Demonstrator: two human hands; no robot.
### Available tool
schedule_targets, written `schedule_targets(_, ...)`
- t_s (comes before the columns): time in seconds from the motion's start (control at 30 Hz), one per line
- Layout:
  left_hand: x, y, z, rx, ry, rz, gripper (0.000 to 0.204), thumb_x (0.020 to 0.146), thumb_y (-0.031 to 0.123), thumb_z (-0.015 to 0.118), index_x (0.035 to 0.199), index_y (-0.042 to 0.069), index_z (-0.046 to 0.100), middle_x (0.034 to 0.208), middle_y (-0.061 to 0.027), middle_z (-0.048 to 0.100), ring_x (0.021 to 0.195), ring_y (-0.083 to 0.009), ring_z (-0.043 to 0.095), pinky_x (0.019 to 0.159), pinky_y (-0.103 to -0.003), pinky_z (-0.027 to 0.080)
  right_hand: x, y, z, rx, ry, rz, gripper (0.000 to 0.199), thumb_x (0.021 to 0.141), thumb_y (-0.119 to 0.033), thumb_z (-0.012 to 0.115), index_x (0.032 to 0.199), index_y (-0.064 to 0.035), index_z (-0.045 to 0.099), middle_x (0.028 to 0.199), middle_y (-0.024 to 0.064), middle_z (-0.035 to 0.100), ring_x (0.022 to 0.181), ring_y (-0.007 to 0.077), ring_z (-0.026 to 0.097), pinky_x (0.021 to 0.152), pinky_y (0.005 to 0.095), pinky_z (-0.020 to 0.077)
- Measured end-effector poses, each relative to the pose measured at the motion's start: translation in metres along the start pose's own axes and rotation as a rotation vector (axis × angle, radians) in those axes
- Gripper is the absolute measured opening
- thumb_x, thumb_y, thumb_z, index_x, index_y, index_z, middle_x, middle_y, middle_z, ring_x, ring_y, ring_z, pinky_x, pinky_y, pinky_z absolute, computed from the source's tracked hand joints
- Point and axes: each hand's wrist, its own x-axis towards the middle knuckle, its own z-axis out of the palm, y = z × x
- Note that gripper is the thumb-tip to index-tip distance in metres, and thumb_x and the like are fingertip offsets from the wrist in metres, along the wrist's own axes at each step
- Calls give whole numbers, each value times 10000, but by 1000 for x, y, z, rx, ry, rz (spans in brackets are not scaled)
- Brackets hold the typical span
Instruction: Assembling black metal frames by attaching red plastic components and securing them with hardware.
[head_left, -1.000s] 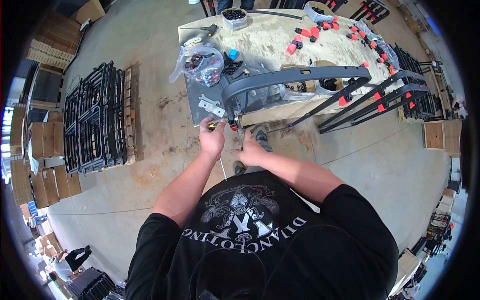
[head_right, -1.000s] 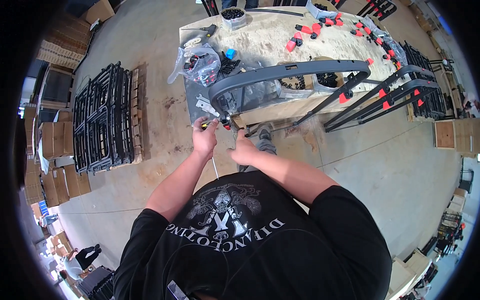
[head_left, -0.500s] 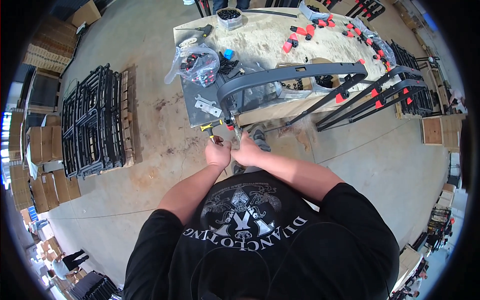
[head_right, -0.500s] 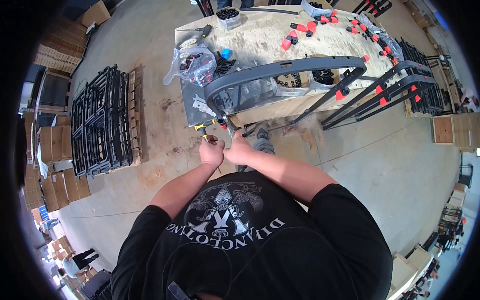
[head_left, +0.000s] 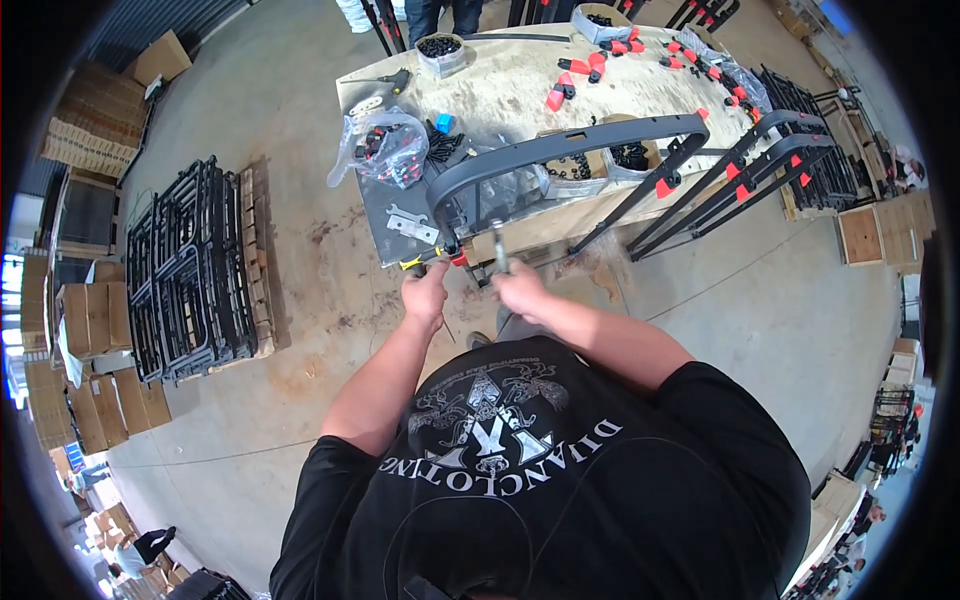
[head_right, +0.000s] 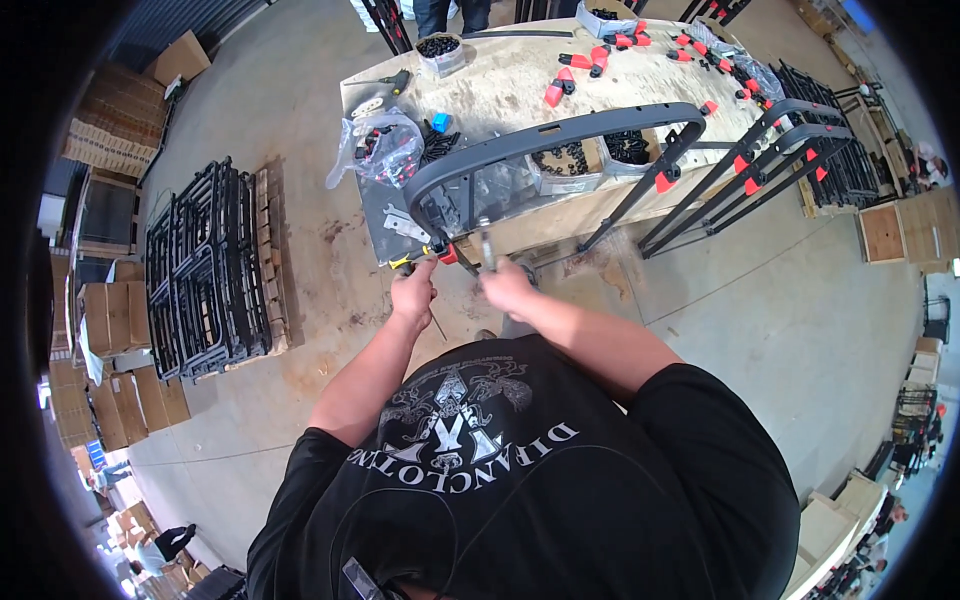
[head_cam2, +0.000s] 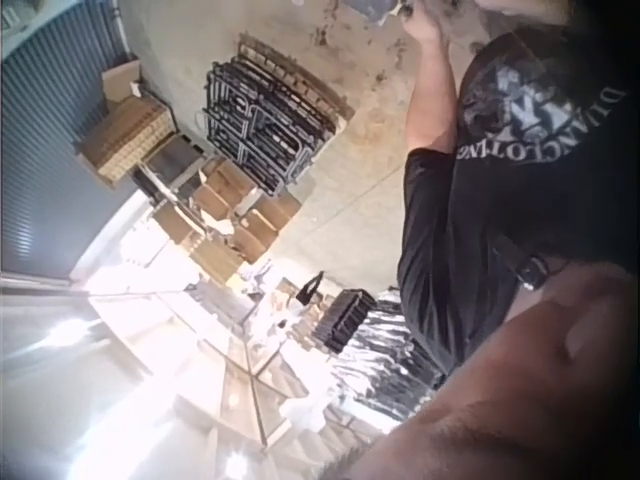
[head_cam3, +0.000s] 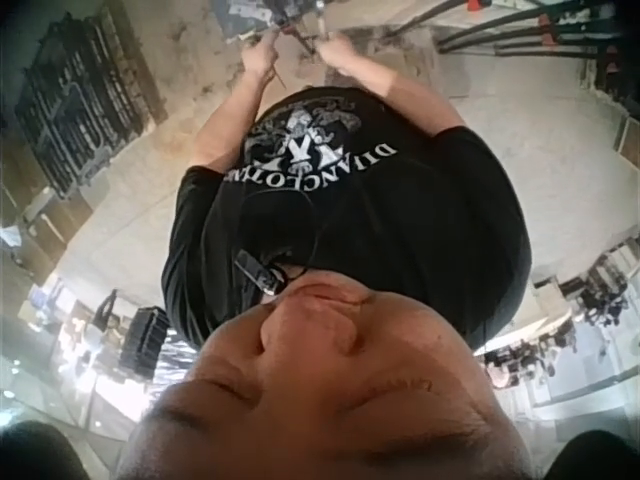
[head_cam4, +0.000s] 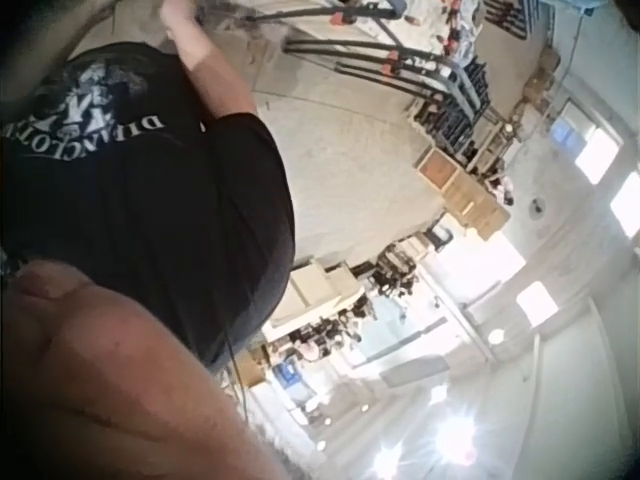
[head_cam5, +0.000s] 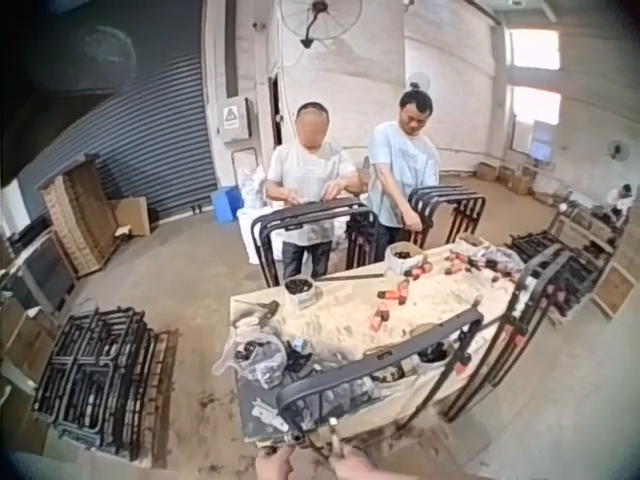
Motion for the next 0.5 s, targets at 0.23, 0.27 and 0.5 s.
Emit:
schedule_targets(0.23,2,12,-7,-118,-84,-148,284,841,206,808,974,98,581,687,37,490,468,-76,373,413,-286,303,-42,60,-85,389,158,132,160,918,-127,589,1003,-9,522,788,82,587,601,173,609,479,322,478)
schedule_targets(0.27,0,10,-5,-163,-43,-139,307,827,214,827,963,98,578,674,36,483,451,-80,365,403,-288,291,-60,57,-98,273,206,156,156,914,-128,591,990,-14,517,773,82,579,587,175,601,479,320,471)
schedule_targets(0.5,15,30,-26,-183,100,-284,448,761,352,900,865,127,527,618,32,409,435,-106,354,394,-272,291,-122,116,-140,443,389,236,111,876,-98,565,962,-28,556,711,71,582,579,182,602,492,327,453)
